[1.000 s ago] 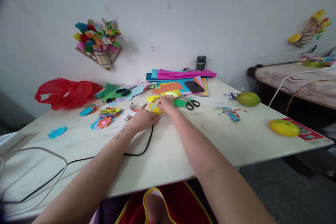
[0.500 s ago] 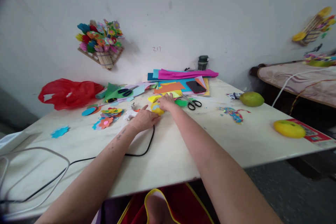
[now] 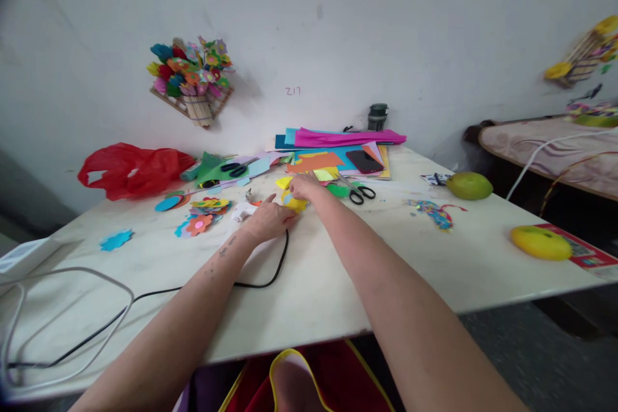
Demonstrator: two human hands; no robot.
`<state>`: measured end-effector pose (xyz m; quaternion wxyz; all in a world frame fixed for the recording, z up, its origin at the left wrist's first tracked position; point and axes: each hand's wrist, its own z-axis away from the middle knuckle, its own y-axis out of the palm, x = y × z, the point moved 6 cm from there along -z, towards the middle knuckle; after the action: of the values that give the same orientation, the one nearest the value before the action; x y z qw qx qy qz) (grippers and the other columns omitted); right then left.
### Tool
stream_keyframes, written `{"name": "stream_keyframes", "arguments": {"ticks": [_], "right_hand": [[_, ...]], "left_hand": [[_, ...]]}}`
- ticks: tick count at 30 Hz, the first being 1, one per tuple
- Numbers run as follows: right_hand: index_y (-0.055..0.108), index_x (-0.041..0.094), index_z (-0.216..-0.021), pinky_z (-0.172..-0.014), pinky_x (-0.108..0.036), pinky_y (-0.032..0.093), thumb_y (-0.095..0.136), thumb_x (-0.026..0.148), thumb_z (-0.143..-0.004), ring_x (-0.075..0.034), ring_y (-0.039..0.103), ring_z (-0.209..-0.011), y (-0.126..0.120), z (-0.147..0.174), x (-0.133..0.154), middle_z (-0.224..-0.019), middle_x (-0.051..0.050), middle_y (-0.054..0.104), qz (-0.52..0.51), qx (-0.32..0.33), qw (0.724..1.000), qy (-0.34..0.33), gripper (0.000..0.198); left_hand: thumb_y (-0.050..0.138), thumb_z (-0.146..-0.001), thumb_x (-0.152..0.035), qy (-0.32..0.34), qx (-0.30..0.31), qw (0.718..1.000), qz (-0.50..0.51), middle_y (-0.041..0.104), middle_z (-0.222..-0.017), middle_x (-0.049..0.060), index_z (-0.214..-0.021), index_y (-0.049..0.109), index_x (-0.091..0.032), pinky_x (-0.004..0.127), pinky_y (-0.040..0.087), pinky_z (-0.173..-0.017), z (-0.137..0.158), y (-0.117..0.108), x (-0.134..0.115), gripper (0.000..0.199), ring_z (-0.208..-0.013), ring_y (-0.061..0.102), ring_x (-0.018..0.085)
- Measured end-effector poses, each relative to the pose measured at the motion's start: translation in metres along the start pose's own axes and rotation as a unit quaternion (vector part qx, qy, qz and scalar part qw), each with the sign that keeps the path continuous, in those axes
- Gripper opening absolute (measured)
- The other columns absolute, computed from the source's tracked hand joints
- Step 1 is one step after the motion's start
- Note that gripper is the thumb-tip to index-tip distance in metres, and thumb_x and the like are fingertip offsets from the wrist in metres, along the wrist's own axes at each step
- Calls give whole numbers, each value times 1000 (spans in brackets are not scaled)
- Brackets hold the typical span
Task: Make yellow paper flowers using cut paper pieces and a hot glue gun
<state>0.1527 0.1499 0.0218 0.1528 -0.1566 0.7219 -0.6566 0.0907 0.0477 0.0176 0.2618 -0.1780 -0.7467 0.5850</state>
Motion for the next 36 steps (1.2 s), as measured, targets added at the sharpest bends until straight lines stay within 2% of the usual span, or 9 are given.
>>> {"name": "stream_keyframes", "arguments": {"ticks": [4,9,15,19,22,25,29,36], "right_hand": [[69,28,-92,-87,-33,32,51,20,-72,-22,55,-98,-2,4,1,-99,-4,67,14,-20,1000,-8,28],[69,28,-91,-87,-35,31,52,21,-72,-23,53,-101,-3,5,1,-103,-4,65,-1,-55,998,5,27],[68,23,-94,-85,-35,35,51,20,-70,-25,53,-101,0,5,-1,-108,-9,62,-10,0,999,52,30],[67,22,-96,-87,-35,36,49,23,-71,-25,52,-104,0,4,-2,-110,-9,61,-24,8,998,65,30],[67,21,-96,-89,-37,35,48,25,-73,-26,51,-106,0,3,-3,-109,-10,62,-34,15,996,82,30],[68,21,-94,-88,-38,36,49,24,-71,-27,52,-103,-1,4,-2,-106,-10,63,-32,21,996,78,30],[69,23,-92,-87,-36,36,49,21,-71,-25,55,-97,-2,6,-2,-99,-8,66,-43,22,997,60,29],[68,25,-96,-86,-34,36,50,22,-70,-24,53,-101,-4,6,-7,-105,-6,64,-37,-1,996,76,32]], "left_hand": [[39,-82,-29,1,-10,1000,5,68,-77,4,-81,66,-20,42,25,-101,-1,3,2,28,-77,62,18],[39,-82,-29,2,-13,1000,10,68,-76,4,-81,66,-21,43,24,-102,-1,4,3,28,-78,62,18],[39,-82,-27,-8,7,1000,17,69,-78,3,-82,66,-21,43,23,-102,-1,2,2,28,-80,61,17],[41,-82,-28,3,-15,1000,-1,67,-76,4,-85,68,-21,41,25,-102,-1,-2,0,28,-84,59,18],[42,-82,-28,-4,-30,1000,4,66,-77,7,-85,69,-21,36,34,-95,-1,-3,2,28,-89,57,19],[41,-82,-29,-31,-17,999,20,66,-79,7,-85,68,-22,32,42,-81,-1,1,6,28,-85,58,20],[40,-82,-30,-46,-3,998,43,67,-80,4,-87,67,-24,30,43,-75,-1,5,9,28,-81,61,21],[37,-83,-32,-54,27,997,39,67,-82,7,-85,66,-22,31,44,-71,0,3,7,31,-79,62,22]]}}
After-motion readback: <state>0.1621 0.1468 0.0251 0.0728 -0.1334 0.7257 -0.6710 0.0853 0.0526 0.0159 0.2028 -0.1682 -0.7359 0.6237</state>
